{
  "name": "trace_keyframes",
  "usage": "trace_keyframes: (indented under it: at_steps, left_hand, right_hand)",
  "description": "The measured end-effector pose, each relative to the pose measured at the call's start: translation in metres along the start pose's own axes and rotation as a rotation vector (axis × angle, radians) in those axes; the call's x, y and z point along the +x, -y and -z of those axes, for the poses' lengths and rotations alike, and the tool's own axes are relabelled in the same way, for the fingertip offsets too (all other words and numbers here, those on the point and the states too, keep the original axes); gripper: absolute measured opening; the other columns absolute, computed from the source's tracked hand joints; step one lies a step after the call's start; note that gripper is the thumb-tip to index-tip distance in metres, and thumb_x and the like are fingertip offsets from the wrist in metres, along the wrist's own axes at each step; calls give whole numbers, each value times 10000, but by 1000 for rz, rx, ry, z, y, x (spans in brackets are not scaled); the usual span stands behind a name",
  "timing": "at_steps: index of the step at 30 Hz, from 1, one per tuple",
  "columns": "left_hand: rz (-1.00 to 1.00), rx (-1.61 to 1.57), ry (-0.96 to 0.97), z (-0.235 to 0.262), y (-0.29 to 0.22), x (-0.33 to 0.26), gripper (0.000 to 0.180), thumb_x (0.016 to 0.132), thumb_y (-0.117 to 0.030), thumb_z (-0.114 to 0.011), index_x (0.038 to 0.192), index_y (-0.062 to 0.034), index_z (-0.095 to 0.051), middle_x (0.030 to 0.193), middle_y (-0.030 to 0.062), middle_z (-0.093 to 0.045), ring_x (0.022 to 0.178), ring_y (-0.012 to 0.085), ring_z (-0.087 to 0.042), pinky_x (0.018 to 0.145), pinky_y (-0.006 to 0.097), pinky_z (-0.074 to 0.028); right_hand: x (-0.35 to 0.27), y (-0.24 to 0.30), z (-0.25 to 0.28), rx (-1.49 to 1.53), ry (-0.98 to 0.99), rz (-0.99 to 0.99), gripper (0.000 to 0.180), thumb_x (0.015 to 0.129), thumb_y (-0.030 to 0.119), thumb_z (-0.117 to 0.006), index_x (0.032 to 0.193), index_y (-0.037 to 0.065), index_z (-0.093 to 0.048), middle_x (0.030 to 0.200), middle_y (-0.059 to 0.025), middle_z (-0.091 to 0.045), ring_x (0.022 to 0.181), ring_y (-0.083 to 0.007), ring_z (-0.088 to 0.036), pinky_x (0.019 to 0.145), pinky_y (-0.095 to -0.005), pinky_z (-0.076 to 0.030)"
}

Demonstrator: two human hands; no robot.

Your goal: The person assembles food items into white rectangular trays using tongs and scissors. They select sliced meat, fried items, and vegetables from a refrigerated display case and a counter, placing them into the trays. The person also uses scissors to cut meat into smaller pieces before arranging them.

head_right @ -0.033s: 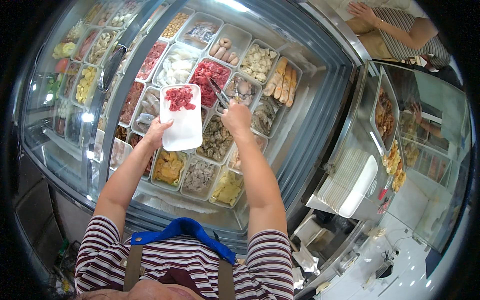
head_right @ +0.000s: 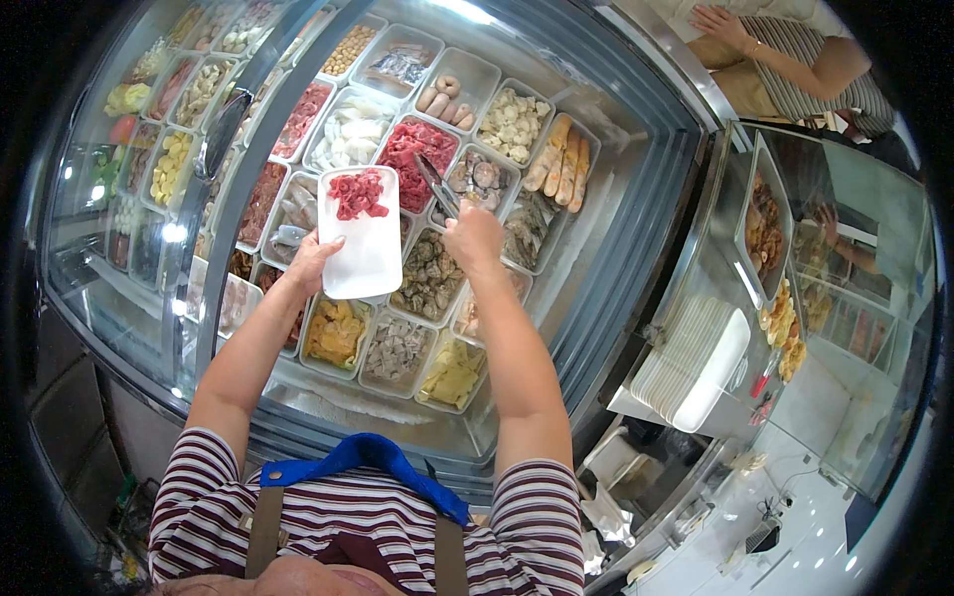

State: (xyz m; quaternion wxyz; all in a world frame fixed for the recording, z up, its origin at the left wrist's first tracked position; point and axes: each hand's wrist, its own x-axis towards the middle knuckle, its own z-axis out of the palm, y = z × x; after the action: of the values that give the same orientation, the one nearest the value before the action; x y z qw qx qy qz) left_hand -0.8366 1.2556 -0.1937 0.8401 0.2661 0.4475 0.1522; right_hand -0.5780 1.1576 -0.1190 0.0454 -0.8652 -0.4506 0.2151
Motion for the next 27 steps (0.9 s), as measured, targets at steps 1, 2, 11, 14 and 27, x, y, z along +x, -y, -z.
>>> trace_keyframes:
  at_steps: [1, 2, 11, 14, 27]
  left_hand:
    - [-6, -6, 4, 0, 0, 3, 307, 852, -39, -599, 1149, -24, -520, 1037, 97, -626, 891, 200, -636, 782, 370, -549]
    - [-11, -12, 5, 0, 2, 5, 306, 852, -36, -595, 1148, -22, -518, 1039, 101, -627, 897, 210, -640, 782, 380, -554]
    - [-14, -25, 89, -25, 2, 22, 301, 853, -12, -572, 1149, -14, -520, 1018, 94, -629, 870, 194, -639, 764, 355, -547]
    - [14, -35, 82, -31, 2, 24, 304, 848, -7, -576, 1147, -20, -523, 1013, 96, -630, 864, 197, -639, 757, 354, -548]
    - [58, -163, 81, -16, 8, 5, 335, 804, 2, -624, 1129, -30, -549, 1021, 105, -641, 901, 233, -649, 809, 394, -550]
  right_hand:
    - [-6, 1, 11, 45, -4, -24, 286, 779, 225, -587, 982, 24, -575, 806, -194, -646, 775, -379, -629, 703, -461, -486]
    - [-13, 5, 23, 92, -5, -47, 294, 782, 236, -590, 998, 36, -577, 792, -194, -644, 765, -383, -626, 697, -466, -481]
    - [-63, 32, 51, 318, 44, 24, 277, 798, 236, -610, 1004, 53, -575, 733, -191, -635, 708, -357, -630, 653, -450, -484]
    - [-58, 40, 12, 84, 91, 98, 350, 796, 241, -619, 1056, 15, -557, 765, -206, -634, 734, -358, -635, 673, -438, -496]
    - [-71, 61, -15, -59, -8, 190, 502, 774, 246, -650, 1174, -20, -502, 882, -157, -608, 779, -310, -639, 661, -391, -520]
